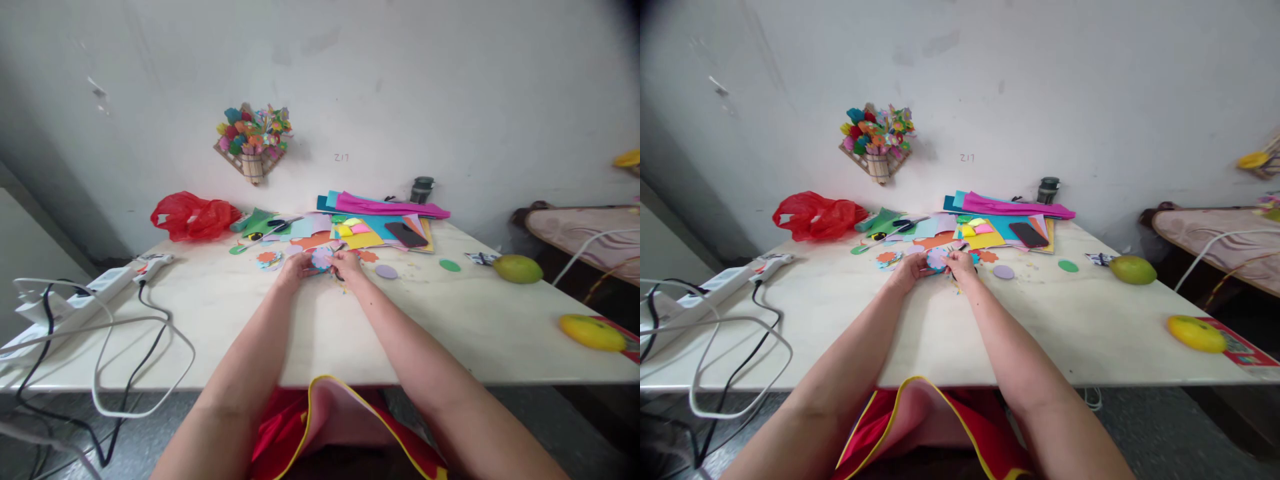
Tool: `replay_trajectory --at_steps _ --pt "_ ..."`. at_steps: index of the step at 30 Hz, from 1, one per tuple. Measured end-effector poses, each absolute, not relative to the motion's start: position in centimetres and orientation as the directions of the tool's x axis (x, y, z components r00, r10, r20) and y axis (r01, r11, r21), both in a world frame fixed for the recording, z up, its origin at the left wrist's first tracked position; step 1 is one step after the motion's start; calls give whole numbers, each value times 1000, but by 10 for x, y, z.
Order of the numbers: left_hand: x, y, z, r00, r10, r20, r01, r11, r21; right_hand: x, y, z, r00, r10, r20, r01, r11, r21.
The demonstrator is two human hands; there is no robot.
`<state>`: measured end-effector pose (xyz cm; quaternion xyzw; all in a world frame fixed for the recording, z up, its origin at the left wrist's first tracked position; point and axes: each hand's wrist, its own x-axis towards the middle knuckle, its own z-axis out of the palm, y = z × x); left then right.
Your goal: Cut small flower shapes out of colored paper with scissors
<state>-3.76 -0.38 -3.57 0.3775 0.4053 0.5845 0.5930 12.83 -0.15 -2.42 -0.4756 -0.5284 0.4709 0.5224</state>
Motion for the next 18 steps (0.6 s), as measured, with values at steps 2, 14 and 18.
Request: replay_trajectory --at_steps 2,14,18 --pt "-38 -2 -34 -55 994 -96 -437 62 897 128 -2 -24 -6 995 100 5 100 -995" --pt "-34 -6 -31 -182 978 -99 -491 -3 871 129 -3 -24 13 996 88 -32 88 -996" --pt "-33 -5 -32 -168 981 -95 -466 6 885 129 -4 -23 26 994 108 -39 109 -993"
